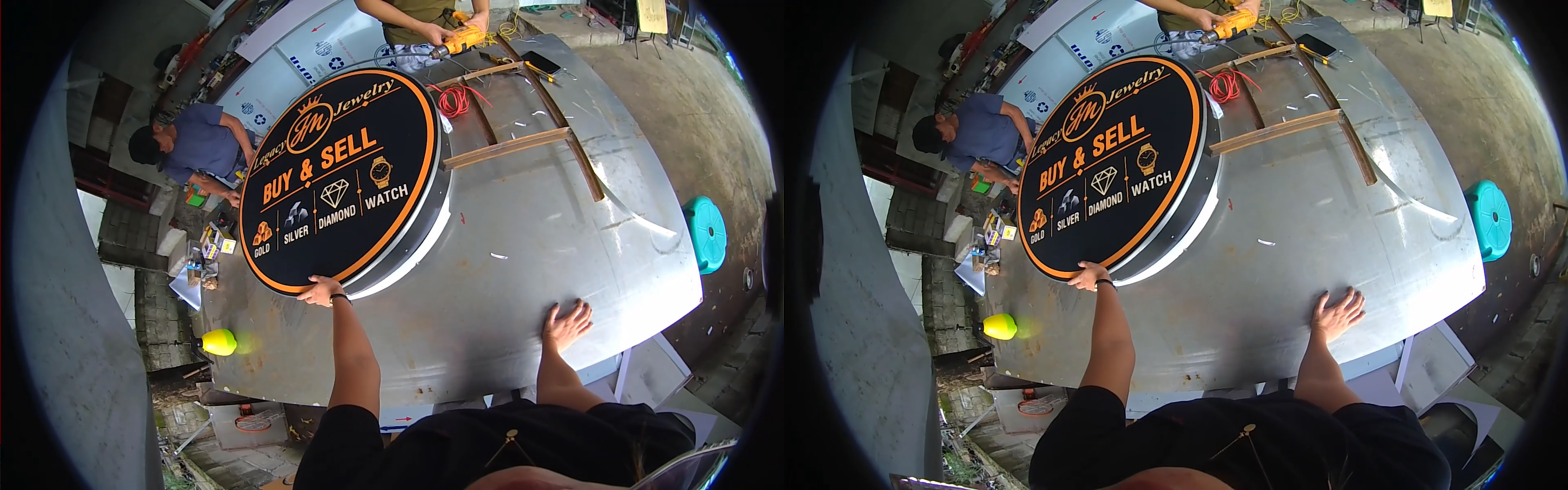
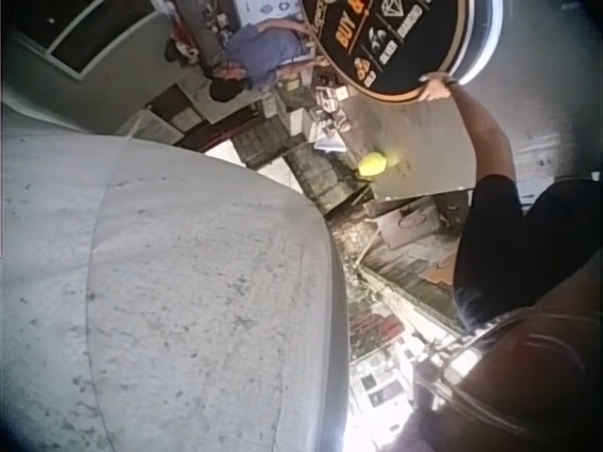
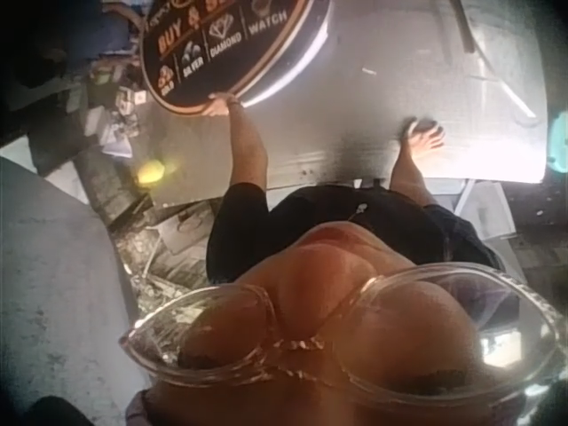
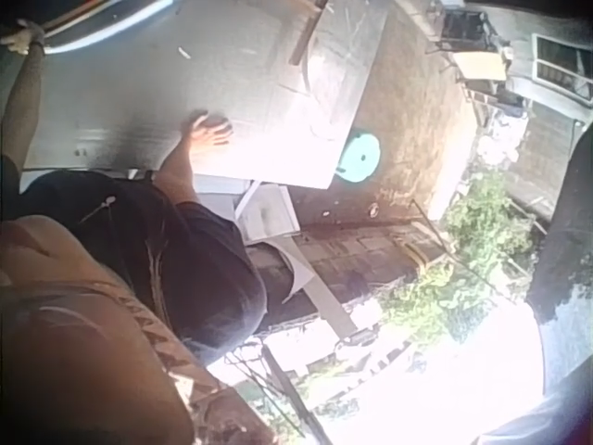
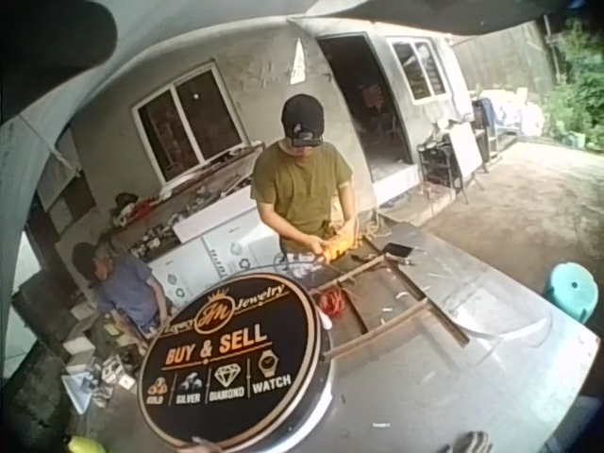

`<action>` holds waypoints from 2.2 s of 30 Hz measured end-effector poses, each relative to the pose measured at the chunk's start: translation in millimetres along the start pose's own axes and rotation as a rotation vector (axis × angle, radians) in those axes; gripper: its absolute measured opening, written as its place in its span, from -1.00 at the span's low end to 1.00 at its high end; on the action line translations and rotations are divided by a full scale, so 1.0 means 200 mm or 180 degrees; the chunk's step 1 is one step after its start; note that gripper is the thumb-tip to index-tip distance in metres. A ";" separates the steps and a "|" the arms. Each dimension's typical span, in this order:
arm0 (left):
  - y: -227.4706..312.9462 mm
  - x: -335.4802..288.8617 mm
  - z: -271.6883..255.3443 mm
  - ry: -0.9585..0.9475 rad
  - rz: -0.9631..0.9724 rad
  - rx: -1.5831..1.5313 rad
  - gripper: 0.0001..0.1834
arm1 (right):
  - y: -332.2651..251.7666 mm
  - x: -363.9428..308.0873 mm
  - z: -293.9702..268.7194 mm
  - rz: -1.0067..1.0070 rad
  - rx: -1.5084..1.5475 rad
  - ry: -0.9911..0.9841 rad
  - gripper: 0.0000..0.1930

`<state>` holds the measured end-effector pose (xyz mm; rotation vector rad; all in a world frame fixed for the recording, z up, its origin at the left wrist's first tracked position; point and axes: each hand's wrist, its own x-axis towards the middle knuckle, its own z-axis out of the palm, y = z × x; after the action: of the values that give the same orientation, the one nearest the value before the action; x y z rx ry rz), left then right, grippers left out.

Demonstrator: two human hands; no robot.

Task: Assembling and testing a large circular backlit sign on a metal fabrication table.

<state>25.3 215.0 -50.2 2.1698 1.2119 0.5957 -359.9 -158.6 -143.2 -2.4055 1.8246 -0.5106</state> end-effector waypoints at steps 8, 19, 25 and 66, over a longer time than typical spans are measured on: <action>0.01 0.00 -0.02 -0.0064 -0.0036 0.0008 -0.13 | 0.00 0.00 0.00 0.0135 0.0020 -0.0159 -0.32; 0.00 0.00 0.00 0.0015 -0.0094 -0.0070 -0.11 | 0.00 0.01 0.00 0.0175 0.0025 -0.0172 -0.32; 0.01 0.00 0.00 0.0016 -0.0113 -0.0037 -0.11 | 0.00 0.00 0.00 0.0188 0.0037 -0.0183 -0.33; 0.02 -0.03 0.00 -0.0002 -0.0146 -0.0032 -0.13 | 0.00 0.02 0.00 0.0206 0.0020 -0.0247 -0.32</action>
<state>24.6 209.1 -47.3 2.1279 1.2522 0.5804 -360.1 -161.9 -142.1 -2.3191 1.8588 -0.4105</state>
